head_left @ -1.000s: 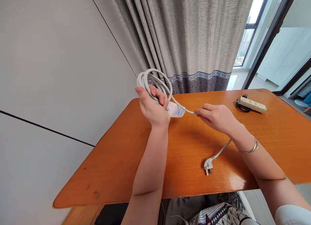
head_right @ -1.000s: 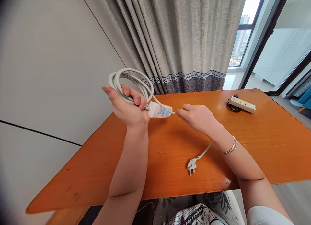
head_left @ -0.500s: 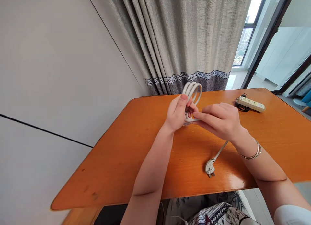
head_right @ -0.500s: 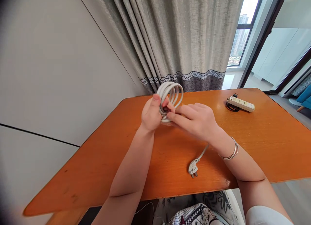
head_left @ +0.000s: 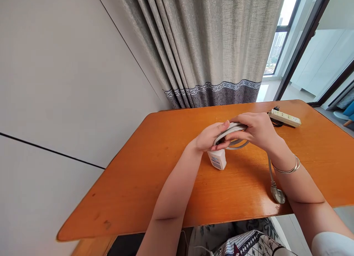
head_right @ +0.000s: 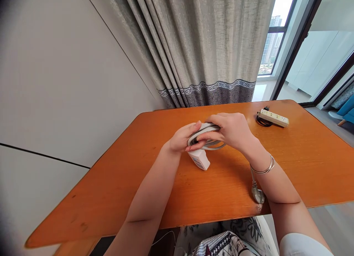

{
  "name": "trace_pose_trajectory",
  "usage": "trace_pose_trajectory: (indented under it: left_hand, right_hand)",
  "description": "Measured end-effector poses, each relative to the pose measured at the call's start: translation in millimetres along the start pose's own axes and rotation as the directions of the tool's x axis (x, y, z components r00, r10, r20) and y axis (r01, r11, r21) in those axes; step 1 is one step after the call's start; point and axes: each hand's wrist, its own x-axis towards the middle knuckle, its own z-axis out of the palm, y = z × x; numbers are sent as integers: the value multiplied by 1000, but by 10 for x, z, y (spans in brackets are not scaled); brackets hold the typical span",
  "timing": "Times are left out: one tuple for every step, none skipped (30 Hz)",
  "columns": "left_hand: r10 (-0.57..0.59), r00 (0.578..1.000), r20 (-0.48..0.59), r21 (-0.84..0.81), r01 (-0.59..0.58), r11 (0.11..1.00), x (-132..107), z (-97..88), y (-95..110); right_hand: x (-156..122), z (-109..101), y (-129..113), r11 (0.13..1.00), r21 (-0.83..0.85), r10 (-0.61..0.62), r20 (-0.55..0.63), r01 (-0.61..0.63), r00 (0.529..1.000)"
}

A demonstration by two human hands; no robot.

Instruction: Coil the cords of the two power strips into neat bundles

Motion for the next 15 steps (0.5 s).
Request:
trace_pose_trajectory:
  left_hand:
    - [-19, 1000, 16, -4, 19, 1000, -3, -13, -1]
    - [-37, 999, 28, -11, 37, 999, -4, -21, -1]
    - [-50, 998, 38, -24, 51, 998, -4, -26, -3]
    - [-57, 997, 45, -42, 59, 997, 0, -27, -6]
    - [-62, 997, 50, -61, 65, 996, 5, -27, -12]
    - [-64, 996, 58, -81, 69, 994, 13, -27, -21]
    - [-64, 995, 72, -102, 71, 992, 22, -27, -32]
    - [-61, 994, 90, -123, 71, 990, 31, -29, -45]
    - [-53, 993, 108, -145, 68, 987, 40, -31, -59]
    - [-41, 992, 120, -166, 61, 984, 47, -34, -74]
    - [-28, 992, 122, -186, 50, 981, 53, -37, -87]
    - [-16, 994, 112, -203, 39, 978, 58, -38, -97]
    - [-9, 996, 92, -216, 29, 976, 60, -38, -103]
    - [-5, 998, 66, -225, 19, 974, 61, -35, -103]
    - [0, 999, 35, -236, 8, 972, 60, -30, -96]
  right_hand:
    - [4, 3, 4, 999, -36, 1, 20, 0, 1000]
    - [10, 3, 10, 998, -66, 4, 38, -1, 999]
    - [16, 1, 16, 996, -87, 9, 56, -4, 998]
    - [22, -5, 23, 995, -97, 17, 74, -10, 997]
    - [28, -13, 31, 995, -94, 27, 94, -18, 995]
    - [32, -24, 40, 996, -79, 39, 115, -30, 993]
    - [36, -37, 49, 998, -52, 53, 138, -46, 989]
    - [39, -49, 56, 998, -15, 66, 161, -64, 985]
    - [42, -61, 62, 996, 30, 78, 181, -85, 980]
    - [45, -71, 65, 991, 81, 90, 199, -108, 976]
    - [48, -78, 67, 982, 135, 101, 213, -132, 972]
    - [51, -82, 67, 969, 190, 112, 220, -155, 969]
    - [56, -81, 68, 952, 249, 124, 221, -178, 968]
    - [60, -77, 70, 929, 312, 134, 214, -198, 968]
    - [66, -70, 75, 899, 380, 147, 202, -215, 968]
